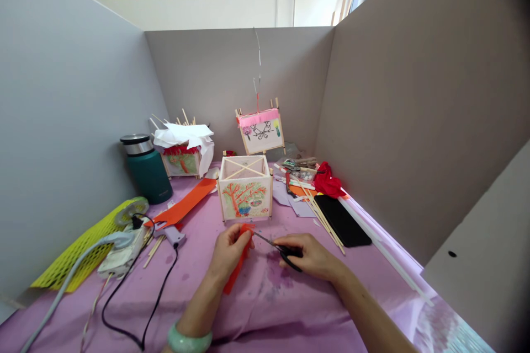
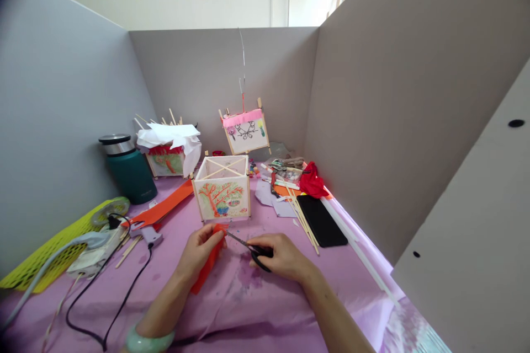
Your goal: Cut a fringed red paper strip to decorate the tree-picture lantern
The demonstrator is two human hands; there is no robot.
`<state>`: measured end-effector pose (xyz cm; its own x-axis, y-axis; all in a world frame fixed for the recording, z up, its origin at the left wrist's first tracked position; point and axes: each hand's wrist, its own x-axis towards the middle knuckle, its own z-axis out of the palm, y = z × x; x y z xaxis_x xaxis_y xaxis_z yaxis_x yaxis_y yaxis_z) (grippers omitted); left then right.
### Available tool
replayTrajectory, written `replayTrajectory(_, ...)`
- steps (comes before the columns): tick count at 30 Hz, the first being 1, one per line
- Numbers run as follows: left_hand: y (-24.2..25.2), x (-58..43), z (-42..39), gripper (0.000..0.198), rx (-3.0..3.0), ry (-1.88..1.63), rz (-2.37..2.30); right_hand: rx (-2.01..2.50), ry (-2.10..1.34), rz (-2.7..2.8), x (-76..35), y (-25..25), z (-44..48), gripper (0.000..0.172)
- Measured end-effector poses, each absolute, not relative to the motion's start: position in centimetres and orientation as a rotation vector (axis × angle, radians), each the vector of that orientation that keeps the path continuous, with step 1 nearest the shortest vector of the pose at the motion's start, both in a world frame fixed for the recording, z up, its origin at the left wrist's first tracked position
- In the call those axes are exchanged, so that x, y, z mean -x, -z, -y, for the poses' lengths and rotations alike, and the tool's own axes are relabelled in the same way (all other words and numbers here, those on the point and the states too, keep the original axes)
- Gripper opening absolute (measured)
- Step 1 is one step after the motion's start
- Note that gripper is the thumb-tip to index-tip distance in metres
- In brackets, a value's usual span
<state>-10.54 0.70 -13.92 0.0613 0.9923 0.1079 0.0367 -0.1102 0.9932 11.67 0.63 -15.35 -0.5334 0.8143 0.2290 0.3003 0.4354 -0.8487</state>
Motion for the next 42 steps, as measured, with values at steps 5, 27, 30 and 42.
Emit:
replayTrajectory(5,13.85,10.48,-0.68,0.025,-1.343,-1.208,-1.136,0.926,-1.025,2.049,-11.65,15.53,-0.72,0.044)
replayTrajectory(27,13.12,10.2,-0.26,0.023,-1.236,-1.214,-1.107,0.983,-0.958,2.107,-11.43,14.85,-0.48,0.036)
replayTrajectory(30,13.18,10.26,-0.27,0.022,-1.238,-1.209,-1.098,0.987,-0.936,2.113,-11.44,14.97,-0.57,0.036)
replayTrajectory(42,13.44,10.34,-0.29,0.023,-1.182,-1.247,-1.073,0.989,-0.91,2.123,-11.48,14.95,-0.55,0.036)
